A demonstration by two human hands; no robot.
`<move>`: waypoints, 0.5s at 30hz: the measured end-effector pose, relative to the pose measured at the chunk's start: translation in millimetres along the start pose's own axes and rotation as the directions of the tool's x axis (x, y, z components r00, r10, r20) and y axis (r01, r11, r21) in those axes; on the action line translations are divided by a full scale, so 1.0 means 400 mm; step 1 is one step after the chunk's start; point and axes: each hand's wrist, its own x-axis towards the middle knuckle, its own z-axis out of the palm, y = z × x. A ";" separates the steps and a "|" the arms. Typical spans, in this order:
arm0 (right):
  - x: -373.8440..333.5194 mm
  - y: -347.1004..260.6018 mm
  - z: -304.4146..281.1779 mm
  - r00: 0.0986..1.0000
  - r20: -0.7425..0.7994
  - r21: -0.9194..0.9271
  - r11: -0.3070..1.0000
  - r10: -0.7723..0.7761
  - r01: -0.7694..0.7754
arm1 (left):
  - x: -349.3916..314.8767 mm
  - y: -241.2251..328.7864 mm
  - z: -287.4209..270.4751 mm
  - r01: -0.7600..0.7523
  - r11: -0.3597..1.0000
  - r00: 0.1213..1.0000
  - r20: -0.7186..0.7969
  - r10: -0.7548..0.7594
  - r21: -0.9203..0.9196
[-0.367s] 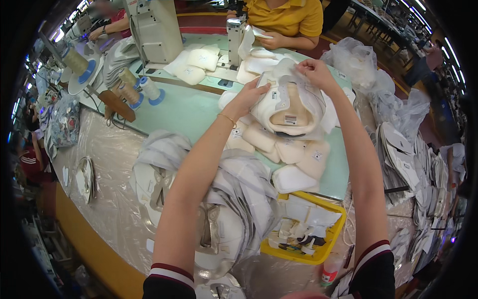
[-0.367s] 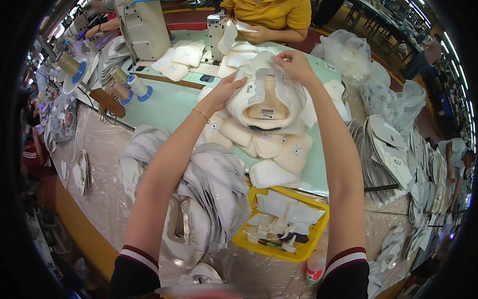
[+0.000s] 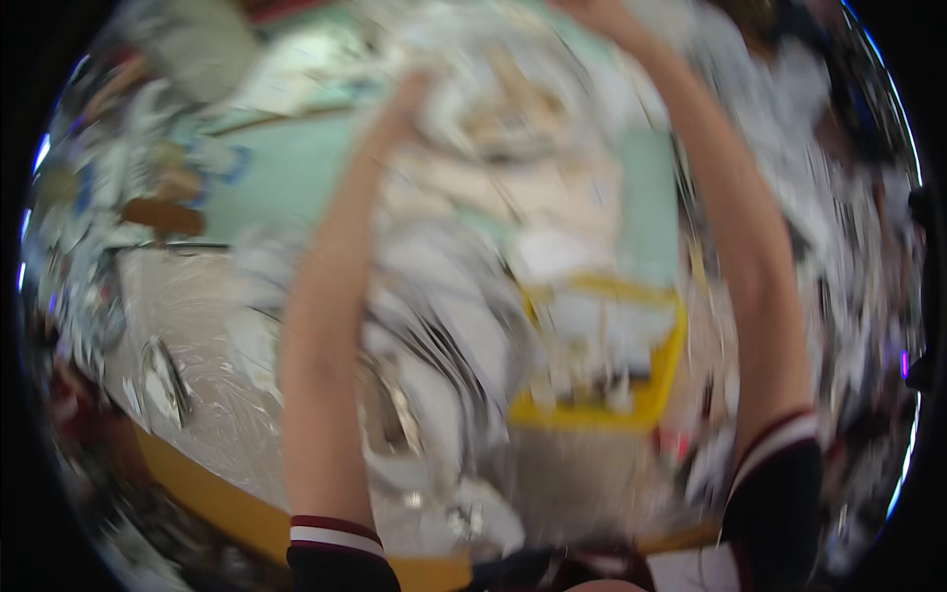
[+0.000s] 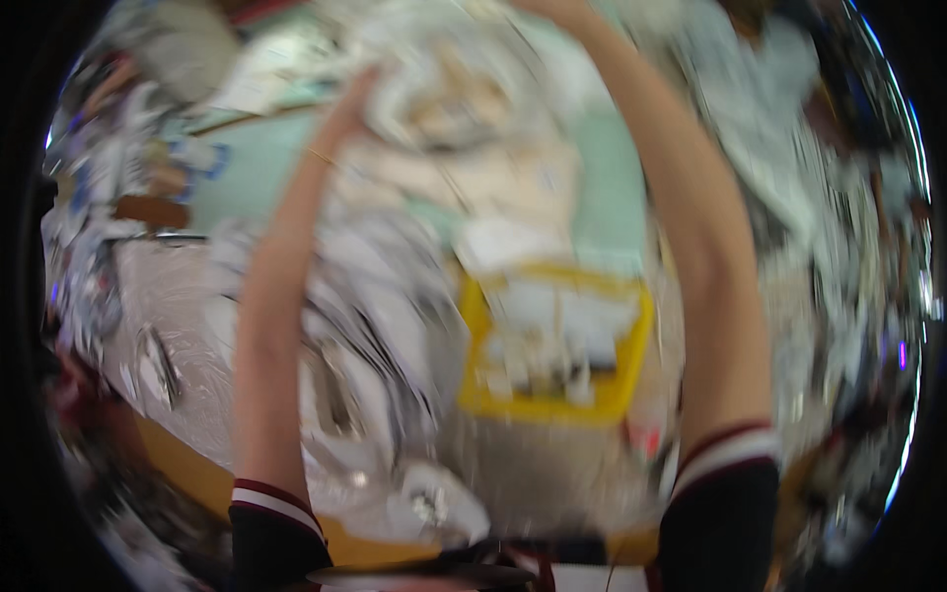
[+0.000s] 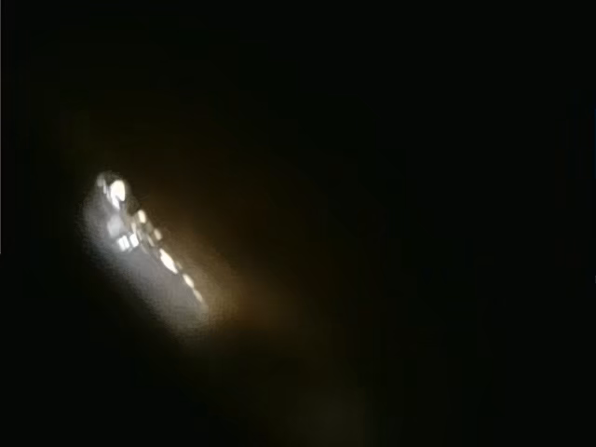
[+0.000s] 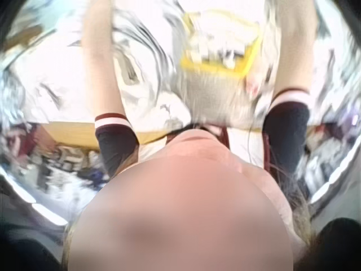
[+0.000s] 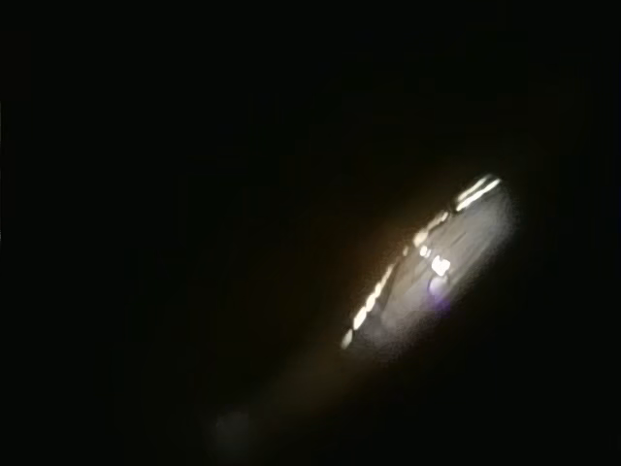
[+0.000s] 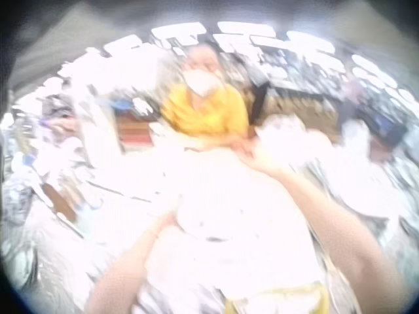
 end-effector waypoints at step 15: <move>-1.030 -0.621 -0.237 0.166 0.405 -0.483 0.365 0.899 -0.796 | 0.068 -0.112 0.048 0.242 -0.302 0.916 0.320 -0.242 -0.922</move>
